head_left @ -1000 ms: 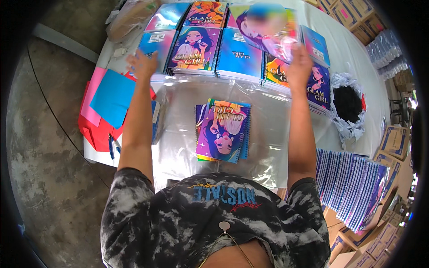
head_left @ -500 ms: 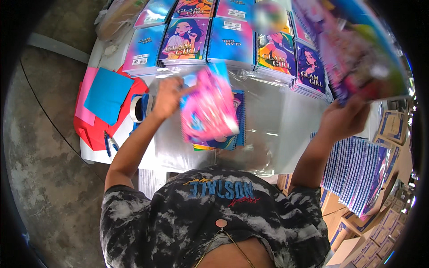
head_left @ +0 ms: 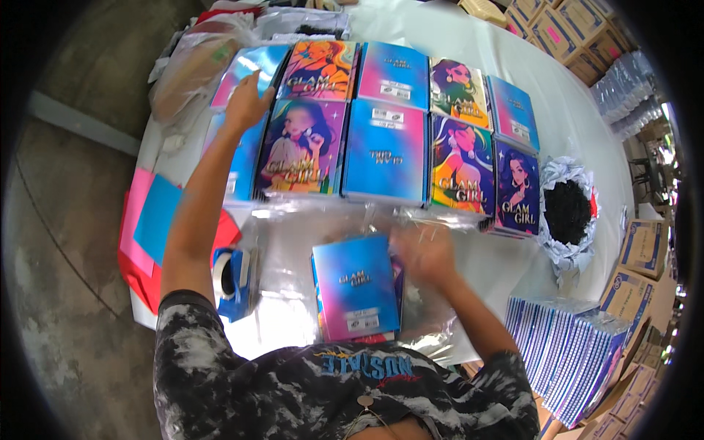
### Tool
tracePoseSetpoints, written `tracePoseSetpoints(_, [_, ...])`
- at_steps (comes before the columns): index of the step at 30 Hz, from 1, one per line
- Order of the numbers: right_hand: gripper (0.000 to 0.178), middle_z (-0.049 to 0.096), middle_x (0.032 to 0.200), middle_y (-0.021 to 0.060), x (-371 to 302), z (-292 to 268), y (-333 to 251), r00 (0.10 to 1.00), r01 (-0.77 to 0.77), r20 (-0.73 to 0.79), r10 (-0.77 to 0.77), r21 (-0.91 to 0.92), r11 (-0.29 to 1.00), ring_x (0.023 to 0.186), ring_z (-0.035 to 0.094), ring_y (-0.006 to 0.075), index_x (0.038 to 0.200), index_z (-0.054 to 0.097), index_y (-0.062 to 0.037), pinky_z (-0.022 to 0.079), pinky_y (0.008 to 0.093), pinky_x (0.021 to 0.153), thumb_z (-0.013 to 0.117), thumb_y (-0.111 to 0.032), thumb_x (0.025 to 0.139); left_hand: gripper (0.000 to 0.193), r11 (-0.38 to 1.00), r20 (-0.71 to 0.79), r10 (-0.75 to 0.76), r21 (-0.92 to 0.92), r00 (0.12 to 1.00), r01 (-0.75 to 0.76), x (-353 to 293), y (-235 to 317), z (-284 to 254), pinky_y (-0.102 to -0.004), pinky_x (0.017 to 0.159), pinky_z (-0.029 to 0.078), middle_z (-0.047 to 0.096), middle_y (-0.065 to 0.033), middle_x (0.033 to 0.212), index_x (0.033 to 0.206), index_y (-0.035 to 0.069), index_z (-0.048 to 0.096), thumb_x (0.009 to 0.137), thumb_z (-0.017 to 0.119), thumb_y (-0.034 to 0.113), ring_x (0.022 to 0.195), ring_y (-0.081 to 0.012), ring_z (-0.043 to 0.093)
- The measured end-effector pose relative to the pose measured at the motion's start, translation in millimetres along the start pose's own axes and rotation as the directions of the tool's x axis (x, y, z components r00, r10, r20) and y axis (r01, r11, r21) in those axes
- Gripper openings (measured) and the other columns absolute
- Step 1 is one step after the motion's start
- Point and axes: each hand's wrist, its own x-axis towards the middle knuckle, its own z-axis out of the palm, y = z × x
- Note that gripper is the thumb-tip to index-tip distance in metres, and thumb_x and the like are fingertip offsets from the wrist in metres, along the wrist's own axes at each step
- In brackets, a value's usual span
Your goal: The person places spiral-bound notebooks into clear plastic bags and seals them with tape. The person repeatedly picks up a notebook, inserts it into a bag, and uses a tape dispenser to seal the bag before stacking it.
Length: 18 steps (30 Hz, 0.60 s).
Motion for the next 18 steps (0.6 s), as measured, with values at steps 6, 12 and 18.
tracePoseSetpoints(6, [0.067,0.052,0.119,0.0268,182.8,27.0,171.3,0.621,-0.780,0.051,0.782,-0.064,0.623,0.112,0.046,0.0411,0.121,0.047,0.0086,0.037,0.0474,0.093,0.061,-0.043,0.081,0.053,0.939,0.398,-0.096,0.340,0.912,-0.050,86.6,27.3,37.2,-0.0487,0.081,0.047,0.060,-0.0280,0.102,0.136,0.008,0.032,0.087,0.047,0.021,0.097,-0.0398,0.060])
tracePoseSetpoints(12, [0.119,0.016,0.139,0.0367,231.5,105.0,165.3,0.613,-0.770,0.132,0.779,-0.122,0.626,0.132,0.015,0.0460,0.141,0.002,0.0057,0.006,0.0572,0.105,0.071,-0.056,0.066,0.047,0.877,0.384,-0.326,0.464,0.864,0.125,109.2,34.3,50.2,-0.0489,0.095,0.039,0.043,-0.0190,0.132,0.119,0.009,0.058,0.084,0.048,0.039,0.120,-0.0389,0.043])
tracePoseSetpoints(18, [0.067,0.053,0.114,0.0230,228.6,72.5,173.2,0.538,-0.739,-0.313,0.783,0.272,0.616,0.106,0.053,0.0367,0.125,0.036,0.0052,0.041,0.0421,0.088,0.070,-0.012,0.070,0.042,0.831,0.050,-0.516,0.270,0.855,0.486,107.6,74.4,58.0,-0.0479,0.093,0.038,0.042,-0.0186,0.129,0.112,0.006,0.061,0.086,0.049,0.037,0.119,-0.0338,0.042])
